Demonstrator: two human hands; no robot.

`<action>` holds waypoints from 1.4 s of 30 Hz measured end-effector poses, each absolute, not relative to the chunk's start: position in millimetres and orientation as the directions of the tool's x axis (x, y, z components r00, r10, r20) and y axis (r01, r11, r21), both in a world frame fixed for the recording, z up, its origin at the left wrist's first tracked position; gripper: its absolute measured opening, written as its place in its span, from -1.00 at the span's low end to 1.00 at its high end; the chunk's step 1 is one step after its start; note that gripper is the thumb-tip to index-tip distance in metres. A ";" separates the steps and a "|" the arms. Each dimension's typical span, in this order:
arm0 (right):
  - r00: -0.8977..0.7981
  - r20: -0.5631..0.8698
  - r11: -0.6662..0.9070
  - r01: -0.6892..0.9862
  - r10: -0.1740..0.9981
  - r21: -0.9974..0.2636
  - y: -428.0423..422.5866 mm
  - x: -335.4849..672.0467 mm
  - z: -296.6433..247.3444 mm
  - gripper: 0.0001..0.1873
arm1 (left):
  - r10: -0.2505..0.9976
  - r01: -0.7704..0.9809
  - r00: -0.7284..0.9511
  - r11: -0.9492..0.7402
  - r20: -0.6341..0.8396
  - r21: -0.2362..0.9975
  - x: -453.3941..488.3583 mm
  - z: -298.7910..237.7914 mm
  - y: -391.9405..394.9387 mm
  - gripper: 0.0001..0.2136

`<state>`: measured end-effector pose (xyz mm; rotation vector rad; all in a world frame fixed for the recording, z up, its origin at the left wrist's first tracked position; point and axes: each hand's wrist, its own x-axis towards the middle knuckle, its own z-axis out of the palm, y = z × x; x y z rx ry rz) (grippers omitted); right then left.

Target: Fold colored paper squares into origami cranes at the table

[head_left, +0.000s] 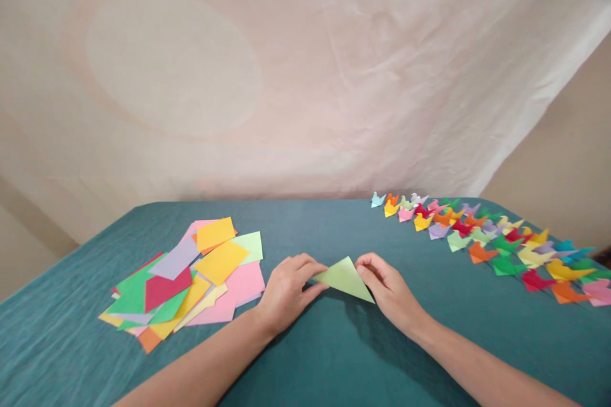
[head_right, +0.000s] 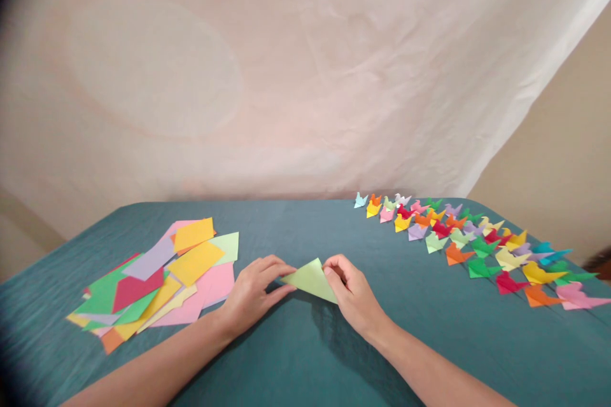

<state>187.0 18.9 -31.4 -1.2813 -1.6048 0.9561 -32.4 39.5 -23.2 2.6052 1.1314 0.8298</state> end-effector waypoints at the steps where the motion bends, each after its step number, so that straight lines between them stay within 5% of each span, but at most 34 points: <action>1: -0.134 0.157 0.194 0.335 0.978 -0.922 18.6 187.2 -30.7 -0.74 | 0.719 0.617 0.554 -0.693 0.419 0.374 -32.6 -23.2 39.8 -0.82; 13: -0.206 0.233 0.297 0.374 0.950 -0.879 18.3 189.4 -30.7 -0.68 | 0.680 0.540 0.560 -0.733 0.474 0.413 -32.5 -21.6 39.2 -0.96; 25: -0.262 0.304 0.397 0.474 0.916 -0.786 22.9 193.4 -32.8 -0.69 | 0.525 0.448 0.722 -0.851 0.451 0.274 -31.0 -24.1 38.1 -0.80; 29: -0.402 0.336 0.520 0.571 0.852 -0.635 30.5 204.6 -34.3 -0.61 | 0.536 0.457 0.704 -0.844 0.466 0.279 -32.0 -27.5 40.0 -0.80; 36: -0.522 0.509 0.676 0.717 0.684 -0.171 32.9 208.7 -30.4 -0.61 | 0.551 0.445 0.711 -0.834 0.436 0.327 -32.1 -30.4 40.4 -0.78; 42: -0.637 0.489 0.727 0.687 0.596 0.009 34.3 208.0 -24.7 -0.77 | 0.579 0.474 0.690 -0.815 0.435 0.334 -32.7 -31.3 40.7 -0.80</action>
